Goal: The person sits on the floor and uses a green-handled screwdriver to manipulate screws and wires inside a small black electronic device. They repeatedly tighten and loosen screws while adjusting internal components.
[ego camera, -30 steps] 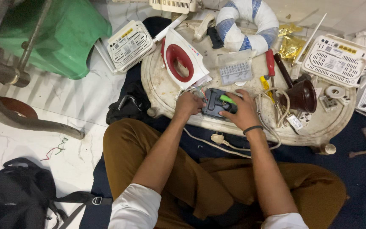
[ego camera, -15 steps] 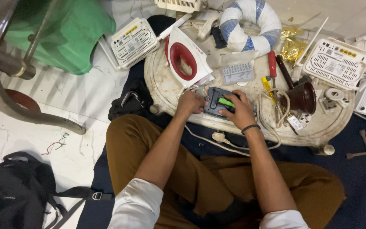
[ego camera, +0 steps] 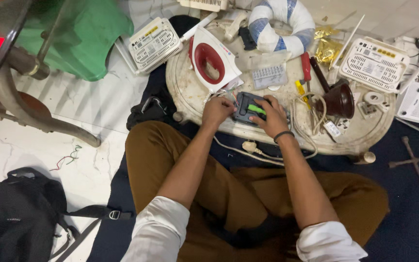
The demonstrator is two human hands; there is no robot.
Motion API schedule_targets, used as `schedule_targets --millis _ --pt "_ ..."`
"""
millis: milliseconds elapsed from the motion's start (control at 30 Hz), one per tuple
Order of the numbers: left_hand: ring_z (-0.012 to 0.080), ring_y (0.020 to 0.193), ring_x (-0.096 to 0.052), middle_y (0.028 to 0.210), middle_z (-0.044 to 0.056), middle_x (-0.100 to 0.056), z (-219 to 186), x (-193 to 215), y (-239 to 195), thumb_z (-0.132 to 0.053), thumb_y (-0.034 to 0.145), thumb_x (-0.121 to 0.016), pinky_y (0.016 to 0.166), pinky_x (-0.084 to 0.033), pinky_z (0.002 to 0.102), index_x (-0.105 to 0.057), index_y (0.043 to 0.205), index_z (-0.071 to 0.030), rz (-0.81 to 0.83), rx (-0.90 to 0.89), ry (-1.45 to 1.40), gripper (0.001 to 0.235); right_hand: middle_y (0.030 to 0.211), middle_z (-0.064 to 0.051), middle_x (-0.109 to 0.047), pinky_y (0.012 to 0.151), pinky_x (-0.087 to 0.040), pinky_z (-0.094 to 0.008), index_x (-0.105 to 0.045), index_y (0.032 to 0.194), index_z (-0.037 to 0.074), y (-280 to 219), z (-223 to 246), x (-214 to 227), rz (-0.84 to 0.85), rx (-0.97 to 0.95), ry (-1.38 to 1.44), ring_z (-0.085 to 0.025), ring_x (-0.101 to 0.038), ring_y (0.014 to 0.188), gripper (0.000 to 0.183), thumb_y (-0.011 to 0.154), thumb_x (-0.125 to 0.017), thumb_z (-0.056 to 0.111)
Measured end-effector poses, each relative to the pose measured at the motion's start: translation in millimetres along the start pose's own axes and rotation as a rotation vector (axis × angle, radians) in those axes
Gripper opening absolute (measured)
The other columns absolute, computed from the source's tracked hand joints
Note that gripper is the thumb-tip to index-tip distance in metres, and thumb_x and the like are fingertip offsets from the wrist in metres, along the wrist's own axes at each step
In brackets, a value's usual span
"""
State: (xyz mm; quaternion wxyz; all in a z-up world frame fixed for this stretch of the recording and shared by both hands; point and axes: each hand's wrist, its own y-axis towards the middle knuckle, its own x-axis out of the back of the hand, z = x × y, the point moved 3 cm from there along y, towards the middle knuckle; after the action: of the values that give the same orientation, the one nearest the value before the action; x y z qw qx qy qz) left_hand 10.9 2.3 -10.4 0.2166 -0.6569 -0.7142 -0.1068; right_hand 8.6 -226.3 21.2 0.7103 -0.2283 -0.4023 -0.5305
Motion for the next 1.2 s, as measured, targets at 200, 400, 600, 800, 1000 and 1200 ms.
schedule_targets --millis 200,400,600,800,1000,1200 --pt "0.0158 0.056 -0.068 0.069 0.010 -0.074 23 -11 4 -0.015 0.079 -0.083 0.054 -0.054 0.031 -0.078 0.083 -0.004 0.074 0.198 -0.120 0.013 0.149 -0.013 -0.048 0.109 -0.041 -0.048 -0.062 0.137 0.016 0 1 -3 0.010 -0.039 0.014 -0.040 -0.050 0.128 0.066 0.078 -0.087 0.031" --pt "0.0161 0.052 -0.066 0.065 0.010 -0.070 32 -23 19 -0.005 0.085 -0.072 0.044 -0.051 0.031 -0.077 0.087 0.001 0.118 0.294 -0.358 0.008 0.147 -0.020 -0.048 0.105 -0.041 -0.051 -0.064 0.139 0.018 -3 -4 -8 -0.050 0.018 -0.042 -0.045 -0.048 0.127 0.063 0.079 -0.083 0.026" --pt "0.0159 0.059 -0.071 0.074 0.008 -0.073 20 -18 18 -0.012 0.090 -0.069 0.048 -0.056 0.029 -0.076 0.093 -0.004 0.085 0.379 -0.410 0.011 0.139 -0.016 -0.060 0.100 -0.046 -0.053 -0.065 0.137 0.019 3 -5 -5 -0.027 -0.027 -0.151 -0.045 -0.058 0.117 0.045 0.092 -0.071 0.024" --pt "0.0160 0.058 -0.070 0.075 0.007 -0.073 26 -12 18 -0.009 0.090 -0.066 0.047 -0.054 0.028 -0.074 0.093 -0.006 0.106 0.436 -0.528 0.009 0.133 -0.015 -0.064 0.098 -0.047 -0.052 -0.068 0.133 0.016 11 8 0 -0.044 -0.012 -0.157 -0.043 -0.060 0.115 0.042 0.093 -0.071 0.026" --pt "0.0171 0.051 -0.060 0.070 0.011 -0.066 45 -15 25 0.005 0.085 -0.064 0.039 -0.038 0.029 -0.070 0.085 0.002 0.095 0.462 -0.576 0.007 0.133 -0.013 -0.067 0.097 -0.047 -0.051 -0.069 0.131 0.016 9 20 10 -0.037 -0.008 -0.226 -0.042 -0.061 0.111 0.040 0.092 -0.071 0.026" --pt "0.0184 0.053 -0.064 0.071 0.013 -0.069 51 -21 27 0.002 0.084 -0.069 0.040 -0.045 0.029 -0.072 0.089 0.002 0.118 0.459 -0.551 0.005 0.129 -0.015 -0.067 0.097 -0.048 -0.049 -0.074 0.125 0.015 4 28 14 -0.128 0.007 -0.174 -0.040 -0.061 0.113 0.041 0.086 -0.078 0.024"
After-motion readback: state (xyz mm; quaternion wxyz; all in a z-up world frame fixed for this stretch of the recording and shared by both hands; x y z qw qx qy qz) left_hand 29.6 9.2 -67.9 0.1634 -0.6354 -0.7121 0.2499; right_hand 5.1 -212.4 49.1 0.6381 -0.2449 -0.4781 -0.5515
